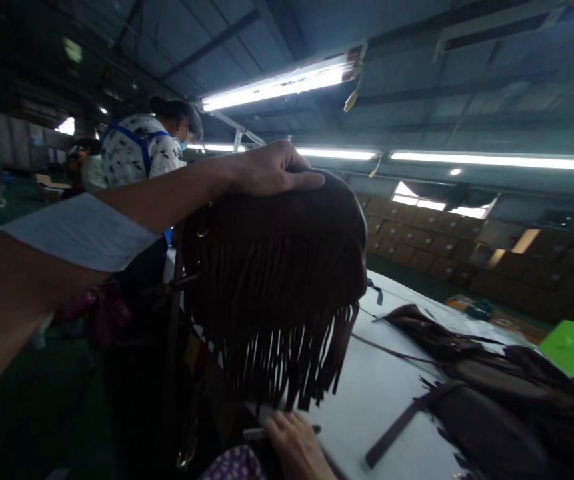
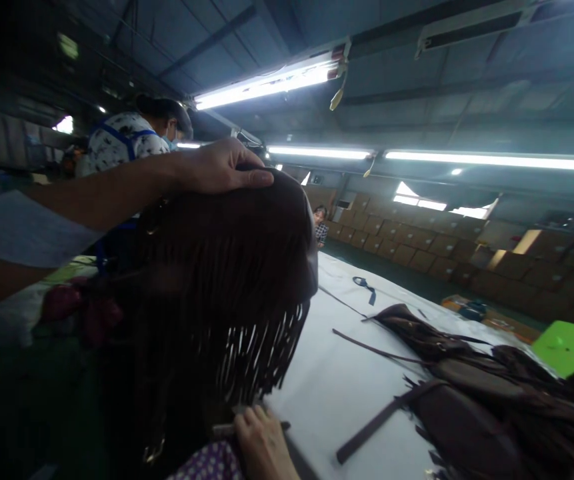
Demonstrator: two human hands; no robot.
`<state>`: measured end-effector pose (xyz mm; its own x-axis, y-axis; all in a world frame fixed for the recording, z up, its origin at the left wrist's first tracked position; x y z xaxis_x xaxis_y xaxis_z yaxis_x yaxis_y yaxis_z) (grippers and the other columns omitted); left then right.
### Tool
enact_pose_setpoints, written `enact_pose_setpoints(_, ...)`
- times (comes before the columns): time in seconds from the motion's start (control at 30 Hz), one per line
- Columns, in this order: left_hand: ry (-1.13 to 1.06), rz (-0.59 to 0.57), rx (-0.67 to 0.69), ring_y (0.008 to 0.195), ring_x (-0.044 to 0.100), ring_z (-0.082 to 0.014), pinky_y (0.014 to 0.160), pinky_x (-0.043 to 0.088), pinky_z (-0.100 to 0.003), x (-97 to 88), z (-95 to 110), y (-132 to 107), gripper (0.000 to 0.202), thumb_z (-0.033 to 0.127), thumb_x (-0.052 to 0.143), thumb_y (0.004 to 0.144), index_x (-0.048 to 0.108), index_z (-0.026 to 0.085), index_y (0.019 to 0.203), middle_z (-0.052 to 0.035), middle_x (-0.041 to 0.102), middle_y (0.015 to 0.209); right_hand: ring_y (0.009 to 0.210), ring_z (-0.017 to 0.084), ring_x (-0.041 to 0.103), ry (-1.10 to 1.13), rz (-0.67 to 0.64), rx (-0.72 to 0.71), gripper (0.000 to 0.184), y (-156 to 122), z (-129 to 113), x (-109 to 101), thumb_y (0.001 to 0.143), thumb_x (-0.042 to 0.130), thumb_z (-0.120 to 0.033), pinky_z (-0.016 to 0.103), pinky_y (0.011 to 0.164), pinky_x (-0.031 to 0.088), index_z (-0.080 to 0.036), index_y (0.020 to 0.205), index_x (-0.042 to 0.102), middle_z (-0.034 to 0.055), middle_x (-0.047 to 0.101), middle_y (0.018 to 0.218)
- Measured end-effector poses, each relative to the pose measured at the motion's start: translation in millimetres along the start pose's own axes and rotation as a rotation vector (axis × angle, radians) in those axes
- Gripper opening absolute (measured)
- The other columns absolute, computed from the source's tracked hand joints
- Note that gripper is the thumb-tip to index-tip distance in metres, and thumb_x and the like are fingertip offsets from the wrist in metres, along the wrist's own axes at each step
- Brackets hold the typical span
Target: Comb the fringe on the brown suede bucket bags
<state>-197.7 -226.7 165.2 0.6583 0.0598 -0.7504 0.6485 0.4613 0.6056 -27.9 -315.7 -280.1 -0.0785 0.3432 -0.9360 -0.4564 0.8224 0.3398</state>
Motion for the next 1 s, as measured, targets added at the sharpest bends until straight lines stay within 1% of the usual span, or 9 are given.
enact_pose_setpoints(0.1, -0.086, -0.138, -0.072, 0.062, 0.053, -0.0113, 0.060, 0.037, -0.024, 31.0, -10, -4, 0.035, 0.044, 0.058, 0.082, 0.071, 0.013, 0.091, 0.0000, 0.058, 0.064, 0.084, 0.019, 0.066, 0.160, -0.078, 0.303, 0.035, -32, 43, -20, 0.076, 0.041, -0.004, 0.027, 0.076, 0.049, -0.022, 0.093, 0.065, 0.0044, 0.071, 0.092)
enact_pose_setpoints(0.23, -0.192, -0.310, -0.048, 0.062, 0.054, -0.0114, 0.058, 0.037, -0.022, 79.4, -13, -8, 0.035, 0.047, 0.060, 0.078, 0.072, 0.016, 0.091, -0.0003, 0.063, 0.069, 0.085, 0.022, 0.068, 0.435, 0.035, 0.660, 0.034, -87, 94, -52, 0.085, 0.038, -0.031, 0.028, 0.075, 0.051, -0.017, 0.100, 0.065, 0.0102, 0.072, 0.094)
enact_pose_setpoints(0.33, -0.250, -0.510, 0.004, 0.063, 0.055, -0.0116, 0.058, 0.037, -0.022, 120.5, -10, -10, 0.038, 0.050, 0.059, 0.079, 0.072, 0.017, 0.092, -0.0011, 0.066, 0.073, 0.074, 0.023, 0.069, 0.527, 0.121, 0.862, 0.045, -120, 110, -71, 0.080, 0.044, -0.049, 0.029, 0.068, 0.052, -0.016, 0.103, 0.064, 0.0090, 0.073, 0.081)
enact_pose_setpoints(0.43, -0.317, -0.659, 0.084, 0.067, 0.057, -0.0125, 0.061, 0.039, -0.021, 167.9, -8, -8, 0.040, 0.052, 0.059, 0.079, 0.072, 0.017, 0.093, -0.0018, 0.070, 0.079, 0.069, 0.023, 0.068, 0.577, 0.192, 0.989, 0.050, -141, 112, -85, 0.076, 0.048, -0.056, 0.030, 0.065, 0.053, -0.017, 0.103, 0.063, 0.0065, 0.072, 0.074)
enact_pose_setpoints(0.53, -0.378, -0.786, 0.194, 0.067, 0.057, -0.0139, 0.063, 0.041, -0.023, 234.4, -8, -8, 0.042, 0.053, 0.058, 0.078, 0.073, 0.016, 0.089, -0.0021, 0.070, 0.076, 0.066, 0.022, 0.067, 0.635, 0.255, 1.075, 0.052, -153, 111, -91, 0.075, 0.049, -0.060, 0.031, 0.064, 0.053, -0.017, 0.101, 0.061, 0.0054, 0.070, 0.071)
enact_pose_setpoints(0.67, -0.472, -0.997, 0.226, 0.063, 0.058, -0.0160, 0.059, 0.043, -0.026, 348.0, -17, -18, 0.035, 0.049, 0.061, 0.078, 0.074, 0.017, 0.084, -0.0031, 0.072, 0.075, 0.062, 0.021, 0.066, 0.635, 0.328, 1.127, 0.056, -156, 116, -90, 0.076, 0.049, -0.064, 0.031, 0.061, 0.054, -0.016, 0.103, 0.058, 0.0053, 0.070, 0.068)
enact_pose_setpoints(0.8, -0.485, -0.935, 0.279, 0.057, 0.055, -0.0162, 0.057, 0.040, -0.027, 432.1, -33, -9, 0.028, 0.047, 0.070, 0.072, 0.074, 0.018, 0.070, -0.0046, 0.070, 0.066, 0.061, 0.021, 0.066, 0.602, 0.300, 1.078, 0.052, -134, 120, -73, 0.082, 0.046, -0.060, 0.030, 0.059, 0.054, -0.015, 0.105, 0.058, 0.0054, 0.070, 0.068)
enact_pose_setpoints(0.9, -0.473, -0.776, 0.312, 0.056, 0.051, -0.0168, 0.057, 0.036, -0.029, 464.9, -53, 8, 0.028, 0.049, 0.074, 0.068, 0.072, 0.022, 0.065, -0.0049, 0.067, 0.064, 0.064, 0.020, 0.067, 0.538, 0.247, 0.931, 0.044, -103, 116, -60, 0.088, 0.042, -0.052, 0.029, 0.059, 0.054, -0.016, 0.105, 0.061, 0.0071, 0.072, 0.077)
enact_pose_setpoints(1.0, -0.359, -0.629, 0.407, 0.056, 0.051, -0.0181, 0.054, 0.033, -0.030, 486.0, -71, 18, 0.031, 0.053, 0.069, 0.072, 0.070, 0.023, 0.064, -0.0061, 0.066, 0.064, 0.073, 0.021, 0.068, 0.330, 0.303, 0.706, 0.038, -73, 106, -60, 0.093, 0.039, -0.041, 0.030, 0.066, 0.054, -0.015, 0.105, 0.064, 0.0110, 0.072, 0.088)
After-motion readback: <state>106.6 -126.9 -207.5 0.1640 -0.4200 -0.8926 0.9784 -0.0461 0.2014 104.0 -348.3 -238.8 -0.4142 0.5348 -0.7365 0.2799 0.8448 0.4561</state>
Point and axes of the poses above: each hand's wrist, its own y-axis towards the middle knuckle, its own x-axis out of the palm, z = x × y, the point moved 6 cm from there along y, towards the middle knuckle
